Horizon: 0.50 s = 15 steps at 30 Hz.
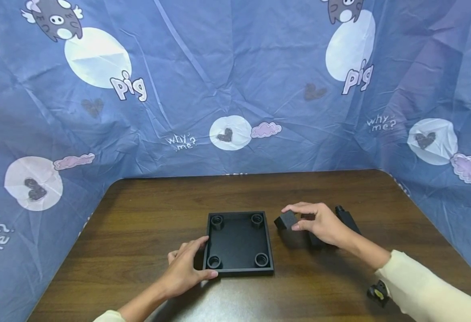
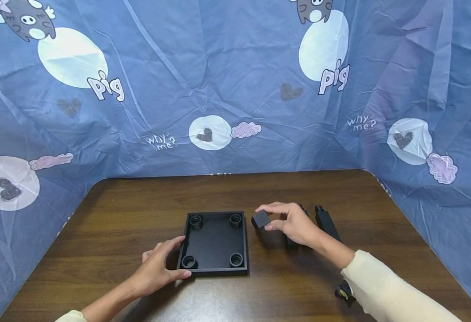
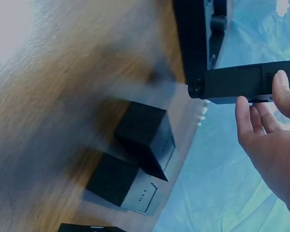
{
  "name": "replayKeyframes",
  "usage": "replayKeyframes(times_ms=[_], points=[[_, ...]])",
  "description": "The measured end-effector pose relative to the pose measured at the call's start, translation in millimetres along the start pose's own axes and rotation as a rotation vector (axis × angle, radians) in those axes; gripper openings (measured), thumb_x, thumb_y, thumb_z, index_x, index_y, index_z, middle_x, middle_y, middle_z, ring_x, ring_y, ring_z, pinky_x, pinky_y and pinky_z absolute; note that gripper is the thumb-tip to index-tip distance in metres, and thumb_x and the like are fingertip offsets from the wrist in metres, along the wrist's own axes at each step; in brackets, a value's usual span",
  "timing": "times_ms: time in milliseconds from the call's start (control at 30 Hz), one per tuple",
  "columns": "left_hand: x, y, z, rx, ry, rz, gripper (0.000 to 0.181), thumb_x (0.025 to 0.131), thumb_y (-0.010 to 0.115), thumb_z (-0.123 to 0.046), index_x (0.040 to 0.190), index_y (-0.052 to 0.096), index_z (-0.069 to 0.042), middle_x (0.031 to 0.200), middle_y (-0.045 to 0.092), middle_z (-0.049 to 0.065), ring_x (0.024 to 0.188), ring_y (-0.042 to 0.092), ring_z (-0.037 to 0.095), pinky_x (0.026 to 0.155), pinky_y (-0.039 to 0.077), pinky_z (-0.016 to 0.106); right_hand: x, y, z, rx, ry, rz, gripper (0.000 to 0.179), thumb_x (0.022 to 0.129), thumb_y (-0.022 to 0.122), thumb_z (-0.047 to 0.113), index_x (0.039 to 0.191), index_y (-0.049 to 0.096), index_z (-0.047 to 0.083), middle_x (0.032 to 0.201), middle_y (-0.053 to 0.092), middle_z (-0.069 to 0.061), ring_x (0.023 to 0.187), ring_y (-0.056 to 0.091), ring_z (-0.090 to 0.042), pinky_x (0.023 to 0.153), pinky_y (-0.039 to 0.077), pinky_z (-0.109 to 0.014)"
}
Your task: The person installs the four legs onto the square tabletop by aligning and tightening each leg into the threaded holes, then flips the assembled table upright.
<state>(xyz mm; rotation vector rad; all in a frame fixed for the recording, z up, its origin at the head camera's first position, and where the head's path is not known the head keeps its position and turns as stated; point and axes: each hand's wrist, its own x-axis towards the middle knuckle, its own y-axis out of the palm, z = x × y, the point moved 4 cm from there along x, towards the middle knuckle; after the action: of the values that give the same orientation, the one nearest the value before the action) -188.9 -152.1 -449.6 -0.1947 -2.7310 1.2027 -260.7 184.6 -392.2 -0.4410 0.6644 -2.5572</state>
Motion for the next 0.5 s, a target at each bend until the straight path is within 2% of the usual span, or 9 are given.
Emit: replayKeyframes(times_ms=[200, 300, 433, 500], points=[[-0.1, 0.4, 0.1, -0.007, -0.006, 0.010, 0.085, 0.067, 0.090, -0.029, 0.139, 0.051, -0.008, 0.123, 0.061, 0.007, 0.116, 0.050, 0.025, 0.089, 0.023, 0.049, 3.5, -8, 11, -0.003, 0.054, -0.048, 0.041, 0.085, 0.075, 0.013, 0.124, 0.068, 0.021, 0.123, 0.064, 0.000, 0.094, 0.054, -0.020, 0.069, 0.047, -0.028], [-0.3, 0.1, -0.1, -0.008, -0.007, 0.012, 0.085, 0.067, 0.090, -0.030, 0.139, 0.051, -0.008, 0.123, 0.061, 0.007, 0.116, 0.050, 0.026, 0.088, 0.023, 0.049, 7.4, -11, 17, 0.086, 0.061, -0.048, 0.042, 0.085, 0.074, 0.012, 0.127, 0.066, 0.016, 0.124, 0.064, -0.006, 0.092, 0.059, -0.023, 0.071, 0.051, -0.029], [-0.2, -0.1, 0.4, -0.005, -0.005, 0.010, 0.085, 0.067, 0.089, -0.030, 0.139, 0.051, -0.008, 0.124, 0.061, 0.008, 0.116, 0.050, 0.025, 0.089, 0.023, 0.050, 14.2, -13, 24, 0.195, 0.057, -0.054, 0.046, 0.085, 0.074, 0.006, 0.130, 0.062, 0.005, 0.130, 0.060, -0.015, 0.104, 0.065, -0.024, 0.079, 0.053, -0.031], [-0.3, 0.2, 0.5, -0.004, -0.001, 0.007, 0.085, 0.067, 0.089, -0.030, 0.139, 0.051, -0.008, 0.124, 0.061, 0.007, 0.116, 0.050, 0.025, 0.089, 0.023, 0.050, 18.0, -14, 29, 0.211, 0.050, -0.062, 0.047, 0.085, 0.073, 0.004, 0.130, 0.062, 0.003, 0.131, 0.059, -0.016, 0.105, 0.065, -0.023, 0.079, 0.053, -0.031]])
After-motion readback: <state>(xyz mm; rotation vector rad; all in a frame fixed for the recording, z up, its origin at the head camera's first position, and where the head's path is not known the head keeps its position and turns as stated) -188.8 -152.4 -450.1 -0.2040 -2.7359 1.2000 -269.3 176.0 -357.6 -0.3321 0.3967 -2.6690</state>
